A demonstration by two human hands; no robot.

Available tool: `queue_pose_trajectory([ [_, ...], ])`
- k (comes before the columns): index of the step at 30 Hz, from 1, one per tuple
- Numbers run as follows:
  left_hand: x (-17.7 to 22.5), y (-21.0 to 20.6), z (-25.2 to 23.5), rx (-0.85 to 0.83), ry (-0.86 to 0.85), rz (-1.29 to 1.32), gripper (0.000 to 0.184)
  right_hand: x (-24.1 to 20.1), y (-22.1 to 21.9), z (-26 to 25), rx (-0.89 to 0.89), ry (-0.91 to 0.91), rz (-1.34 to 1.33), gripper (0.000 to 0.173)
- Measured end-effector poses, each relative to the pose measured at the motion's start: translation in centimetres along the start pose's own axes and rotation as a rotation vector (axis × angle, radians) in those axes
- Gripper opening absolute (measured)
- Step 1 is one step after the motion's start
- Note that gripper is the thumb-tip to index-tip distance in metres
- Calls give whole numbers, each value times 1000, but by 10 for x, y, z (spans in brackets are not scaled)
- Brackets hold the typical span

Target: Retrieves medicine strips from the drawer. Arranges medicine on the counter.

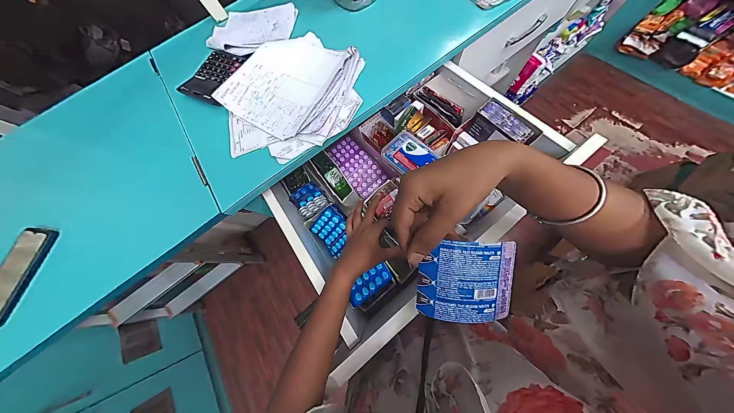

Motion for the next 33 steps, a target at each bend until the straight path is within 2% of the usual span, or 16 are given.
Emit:
queue_pose_trajectory([
  [4, 2, 3, 1, -25, 10, 1, 70, 1, -1, 1, -3, -28, -14, 19],
  [7, 0, 0, 1, -14, 26, 22, 66, 1, -8, 1, -44, 158, -54, 20],
  [8, 1, 1, 2, -9, 26, 37, 65, -12, -15, -1, -68, 221, -83, 18],
  [9, 3, 3, 2, -6, 23, 46, 64, -44, -26, -4, -59, 167, -94, 13],
  [10, 4, 5, 3, -8, 23, 52, 63, -97, -45, -9, 41, -135, -35, 8],
  [11, 6, 7, 4, -17, 24, 57, 62, -125, -55, -14, 86, -290, 4, 9],
  [12, 6, 7, 4, -27, 26, 51, 62, -124, -53, -14, 76, -274, 0, 10],
  [13, 5, 7, 3, -35, 30, 49, 62, -98, -43, -8, 28, -129, -33, 11],
  [14, 5, 7, 2, -43, 36, 47, 62, -47, -23, -3, -66, 150, -76, 16],
  [15, 5, 7, 2, -50, 39, 48, 62, -16, -11, 1, -76, 208, -54, 20],
  [17, 6, 8, 2, -43, 36, 50, 62, 3, -5, 7, -17, 84, 1, 19],
  [19, 6, 7, 3, -34, 31, 43, 61, 0, -9, 9, 8, -26, -3, 20],
  [24, 5, 7, 3, -28, 24, 48, 63, -3, -11, 8, -3, -35, -49, 21],
  [30, 6, 7, 3, -26, 22, 48, 64, -7, -9, 6, 23, -21, 79, 21],
  [33, 6, 7, 3, -29, 26, 42, 64, -5, -9, 8, 12, -17, 20, 19],
])
Point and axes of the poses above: each hand's wrist, its own z-axis away from the middle knuckle, its own y-axis out of the back of the hand, x = y × z, the point moved 1 cm from there along -z, towards the middle knuckle, and after that the axes turned 13 degrees about -z, right-handed, at the moved point
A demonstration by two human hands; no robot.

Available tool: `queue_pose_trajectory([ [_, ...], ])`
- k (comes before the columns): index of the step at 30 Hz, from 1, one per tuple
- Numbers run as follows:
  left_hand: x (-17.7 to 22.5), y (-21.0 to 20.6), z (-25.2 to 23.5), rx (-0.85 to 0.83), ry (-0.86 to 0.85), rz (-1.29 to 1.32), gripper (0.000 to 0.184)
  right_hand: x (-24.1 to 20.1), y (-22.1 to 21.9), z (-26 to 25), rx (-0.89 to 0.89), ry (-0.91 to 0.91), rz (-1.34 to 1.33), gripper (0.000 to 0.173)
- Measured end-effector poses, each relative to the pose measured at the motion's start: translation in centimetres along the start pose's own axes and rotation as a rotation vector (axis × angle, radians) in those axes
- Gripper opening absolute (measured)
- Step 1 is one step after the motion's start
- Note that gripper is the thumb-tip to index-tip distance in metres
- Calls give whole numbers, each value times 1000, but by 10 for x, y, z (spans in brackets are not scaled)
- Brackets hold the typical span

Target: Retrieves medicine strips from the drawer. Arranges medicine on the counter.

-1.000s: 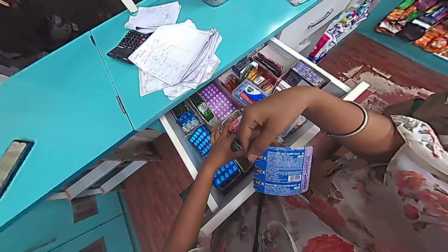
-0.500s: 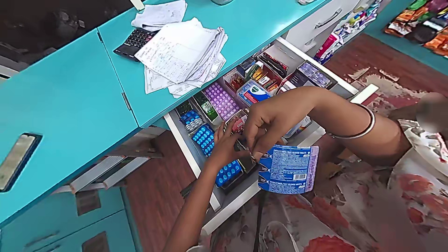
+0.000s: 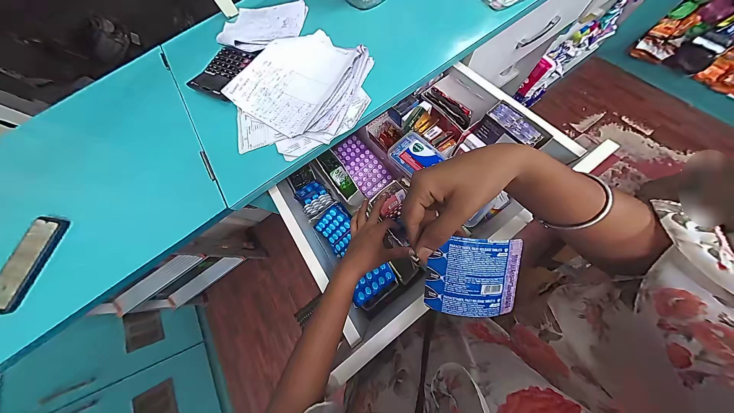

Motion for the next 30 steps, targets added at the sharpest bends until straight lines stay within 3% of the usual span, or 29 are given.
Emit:
queue_pose_trajectory([
  [3, 7, 11, 4, -45, 15, 23, 61, -12, -3, -4, -87, 162, -132, 19],
  [4, 8, 13, 6, -45, 16, 30, 62, -39, -13, -7, -68, 108, -167, 14],
  [5, 8, 13, 6, -45, 16, 29, 62, -88, -31, -11, 38, -153, -120, 7],
  [7, 5, 10, 5, -36, 16, 9, 65, -122, -44, -17, 61, -262, -66, 10],
  [10, -3, -3, -2, -5, -4, -42, 72, -117, -43, -16, 33, -204, -93, 13],
  [14, -6, -6, -3, 8, -5, -49, 72, -110, -42, -18, 60, -256, -123, 9],
  [15, -6, -7, -3, 10, -9, -44, 73, -86, -33, -16, -3, -101, -199, 8],
  [16, -7, -7, -3, 5, -6, -47, 74, -40, -20, -18, -175, 272, -284, 12],
  [17, -6, -7, -4, 4, -5, -48, 73, -21, -15, -22, -234, 425, -292, 16],
  [18, -6, -6, -3, 6, -7, -42, 73, -39, -20, -18, -166, 272, -278, 11],
  [19, -5, -5, -2, 8, -10, -37, 73, -85, -34, -16, 1, -113, -192, 8],
  [20, -4, -4, -2, 2, -10, -38, 72, -111, -43, -20, 71, -294, -115, 8],
  [30, -4, -4, -2, -1, -7, -46, 71, -113, -47, -21, 65, -302, -125, 11],
])
Point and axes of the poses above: each hand's wrist, its own z-axis away from the middle knuckle, its own y-axis out of the back of the hand, x = y × z, the point moved 1 cm from there along -z, towards the middle knuckle, and after that the axes turned 13 degrees about -z, right-handed, at the moved point
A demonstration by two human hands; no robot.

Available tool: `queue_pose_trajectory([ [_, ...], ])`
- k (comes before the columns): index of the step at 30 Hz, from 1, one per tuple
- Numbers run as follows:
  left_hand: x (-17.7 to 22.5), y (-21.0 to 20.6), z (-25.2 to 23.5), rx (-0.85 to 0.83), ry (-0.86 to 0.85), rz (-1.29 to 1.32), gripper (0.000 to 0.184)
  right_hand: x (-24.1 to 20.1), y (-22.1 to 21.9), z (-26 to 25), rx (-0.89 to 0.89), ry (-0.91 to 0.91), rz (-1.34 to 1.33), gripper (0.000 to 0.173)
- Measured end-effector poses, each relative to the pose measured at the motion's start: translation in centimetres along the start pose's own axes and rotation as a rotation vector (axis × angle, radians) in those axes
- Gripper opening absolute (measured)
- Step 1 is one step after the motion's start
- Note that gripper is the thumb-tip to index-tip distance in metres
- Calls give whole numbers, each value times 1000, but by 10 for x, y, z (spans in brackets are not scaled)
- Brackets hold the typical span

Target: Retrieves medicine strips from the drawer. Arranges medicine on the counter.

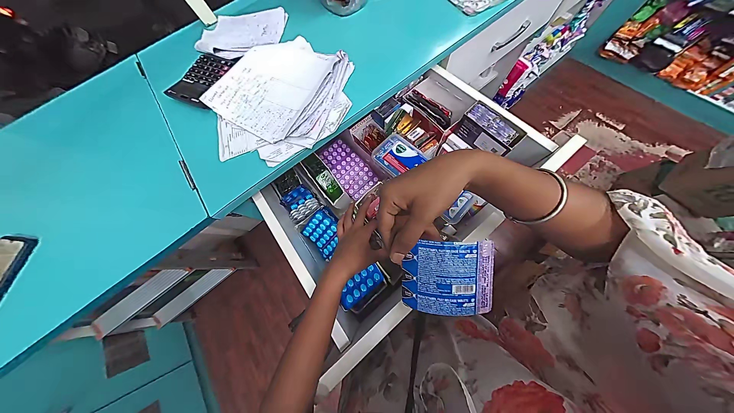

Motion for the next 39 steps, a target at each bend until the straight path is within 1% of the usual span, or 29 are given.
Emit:
queue_pose_trajectory([
  [6, 4, 6, 3, -16, 7, 4, 74, 3, 2, -2, -3, 22, 44, 10],
  [12, 12, 19, 10, -45, 24, 70, 65, 3, 1, -1, 15, 21, 62, 11],
  [17, 10, 15, 7, -39, 19, 35, 68, 5, 1, 0, 10, 24, 61, 11],
  [20, 11, 16, 7, -49, 22, 25, 66, 3, 0, 0, 11, -5, 57, 13],
  [31, 11, 15, 7, -44, 26, 38, 67, 0, -1, 2, 3, -32, 24, 13],
  [36, 4, 6, 3, -24, 14, 22, 67, 0, -2, 3, -4, -39, 22, 13],
  [39, 4, 7, 3, -23, 11, 21, 69, 0, -2, 3, -9, -35, 10, 13],
])
Point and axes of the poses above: each hand's wrist, its own z-axis away from the middle knuckle, its own y-axis out of the back of the hand, x = y × z, the point moved 1 cm from there along -z, towards the middle knuckle, and after that the axes turned 13 degrees about -z, right-handed, at the moved point
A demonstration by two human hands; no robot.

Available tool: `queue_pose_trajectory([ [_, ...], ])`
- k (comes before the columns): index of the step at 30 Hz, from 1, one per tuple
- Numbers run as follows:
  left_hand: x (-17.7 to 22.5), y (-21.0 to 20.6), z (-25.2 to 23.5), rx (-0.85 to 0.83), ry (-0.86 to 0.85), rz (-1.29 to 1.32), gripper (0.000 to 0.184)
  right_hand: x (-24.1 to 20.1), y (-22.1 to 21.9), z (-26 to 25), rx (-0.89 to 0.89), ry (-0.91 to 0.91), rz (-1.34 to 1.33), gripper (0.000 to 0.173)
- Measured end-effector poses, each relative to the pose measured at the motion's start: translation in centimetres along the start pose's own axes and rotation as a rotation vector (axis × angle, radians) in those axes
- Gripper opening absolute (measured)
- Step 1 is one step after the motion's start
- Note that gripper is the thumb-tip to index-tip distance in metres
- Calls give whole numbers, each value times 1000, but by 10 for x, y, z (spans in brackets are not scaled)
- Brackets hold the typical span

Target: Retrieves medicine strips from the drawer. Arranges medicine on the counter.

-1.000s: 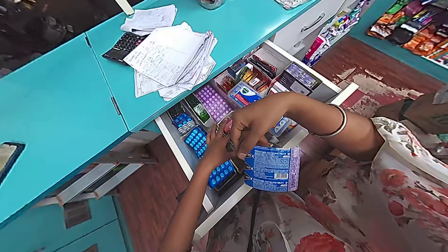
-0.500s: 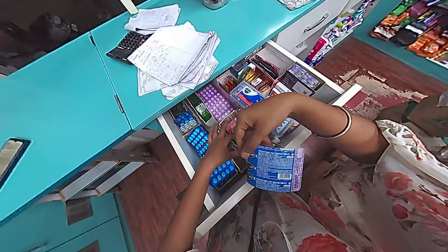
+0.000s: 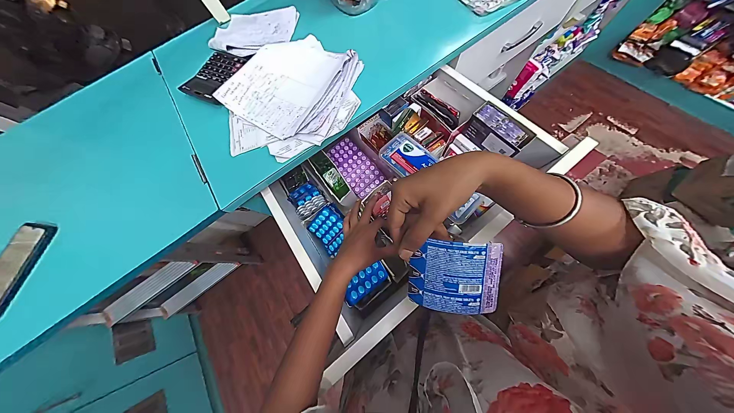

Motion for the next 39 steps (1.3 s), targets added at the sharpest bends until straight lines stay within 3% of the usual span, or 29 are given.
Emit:
queue_pose_trajectory([
  [10, -3, -4, -1, 27, -18, -2, 70, -1, -2, 1, 24, -17, 8, 11],
  [19, 5, 8, 5, 4, 4, 55, 59, -1, -3, 1, 23, 24, 19, 10],
  [39, 4, 4, 3, -40, 27, 2, 68, -2, -4, 0, 15, -39, 13, 13],
])
Point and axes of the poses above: each hand's wrist, its own z-axis away from the middle knuckle, its own y-axis out of the back of the hand, x = y × z, the point moved 1 cm from there along -z, towards the middle knuckle, and after that the axes turned 13 degrees about -z, right-handed, at the moved point
